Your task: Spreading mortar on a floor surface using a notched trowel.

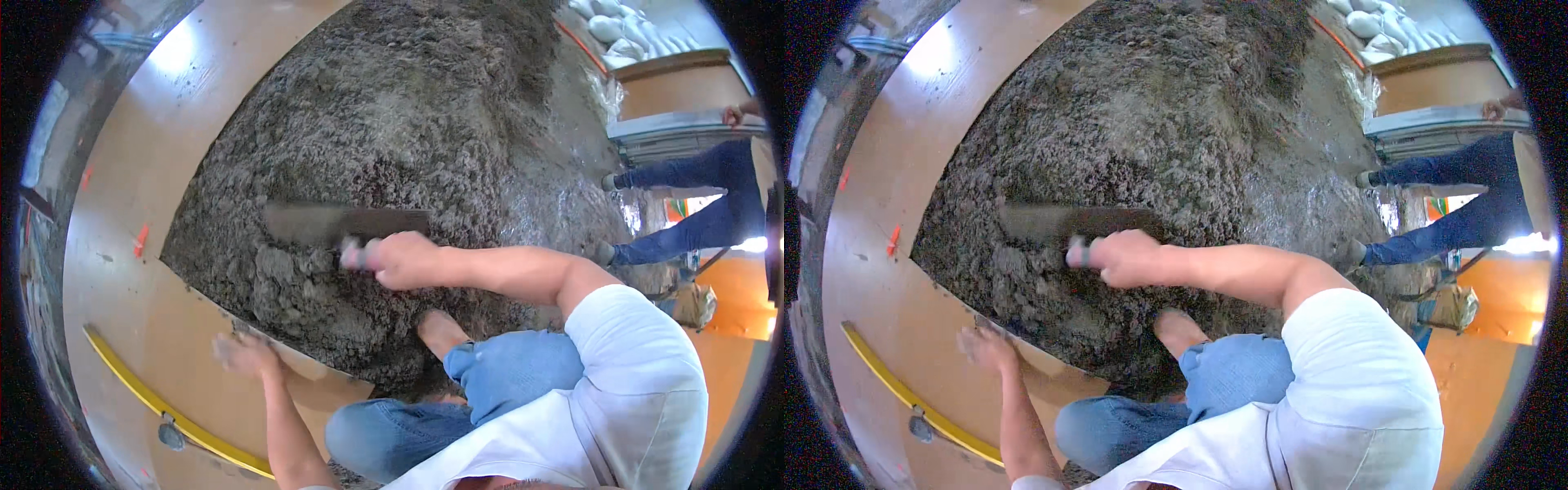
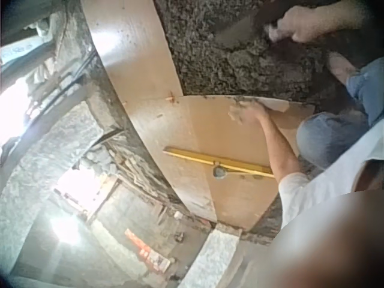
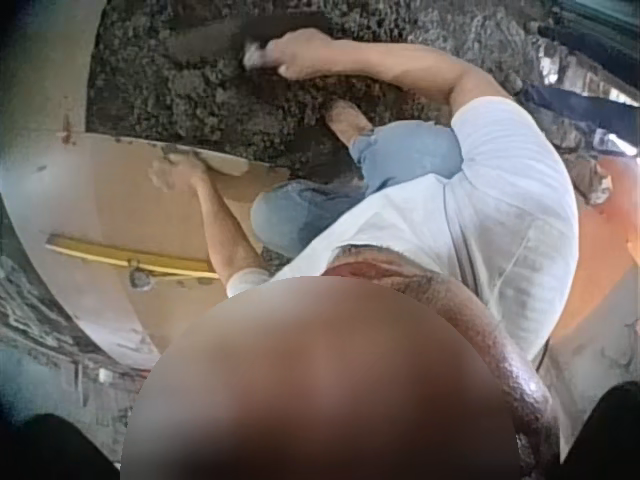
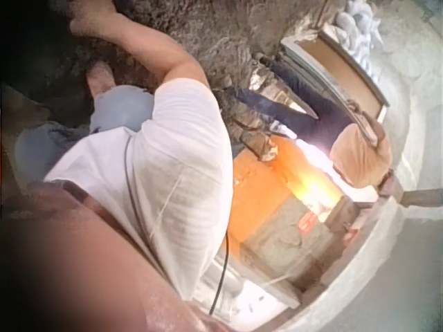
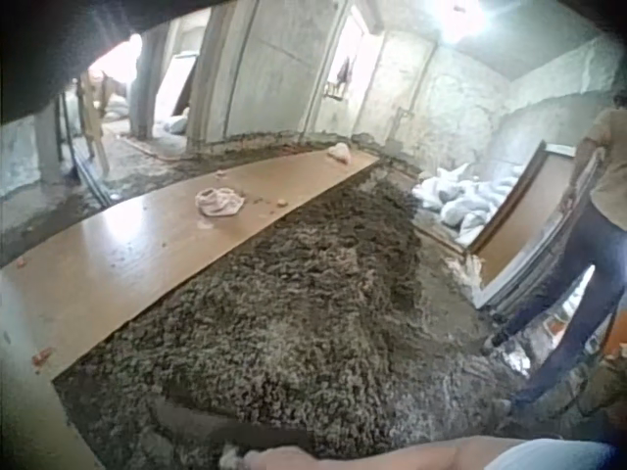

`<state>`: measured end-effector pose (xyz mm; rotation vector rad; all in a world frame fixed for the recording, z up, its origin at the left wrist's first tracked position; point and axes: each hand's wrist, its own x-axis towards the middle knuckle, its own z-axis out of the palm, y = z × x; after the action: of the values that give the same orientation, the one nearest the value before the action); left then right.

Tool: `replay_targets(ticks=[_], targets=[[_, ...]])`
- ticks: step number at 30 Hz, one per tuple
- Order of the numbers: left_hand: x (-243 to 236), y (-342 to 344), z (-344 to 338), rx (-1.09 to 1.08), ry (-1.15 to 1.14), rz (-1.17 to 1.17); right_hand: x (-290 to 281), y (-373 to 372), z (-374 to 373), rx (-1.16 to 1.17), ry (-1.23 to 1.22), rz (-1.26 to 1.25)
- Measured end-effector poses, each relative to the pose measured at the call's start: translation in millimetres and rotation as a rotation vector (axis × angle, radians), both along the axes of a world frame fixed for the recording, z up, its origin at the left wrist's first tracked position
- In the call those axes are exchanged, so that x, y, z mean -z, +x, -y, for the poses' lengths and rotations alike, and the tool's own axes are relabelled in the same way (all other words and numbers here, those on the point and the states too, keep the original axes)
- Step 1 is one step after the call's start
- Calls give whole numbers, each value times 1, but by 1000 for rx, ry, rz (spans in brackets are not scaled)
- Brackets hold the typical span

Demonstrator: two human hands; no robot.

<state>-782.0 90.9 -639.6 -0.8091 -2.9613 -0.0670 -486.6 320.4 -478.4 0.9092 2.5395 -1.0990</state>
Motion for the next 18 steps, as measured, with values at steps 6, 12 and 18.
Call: replay_targets(ticks=[6, 12, 18], targets=[[-51, 60, -75, 610, 588, 336, 31, 62, -68, 803, 144, -108], [-16, -23, 15, 105, 125, 89, 76, -23, -79, 746, -298, -48], [-10, -10, 25, 42, 59, 23, 56, -86, -42, 554, -250, -9]])
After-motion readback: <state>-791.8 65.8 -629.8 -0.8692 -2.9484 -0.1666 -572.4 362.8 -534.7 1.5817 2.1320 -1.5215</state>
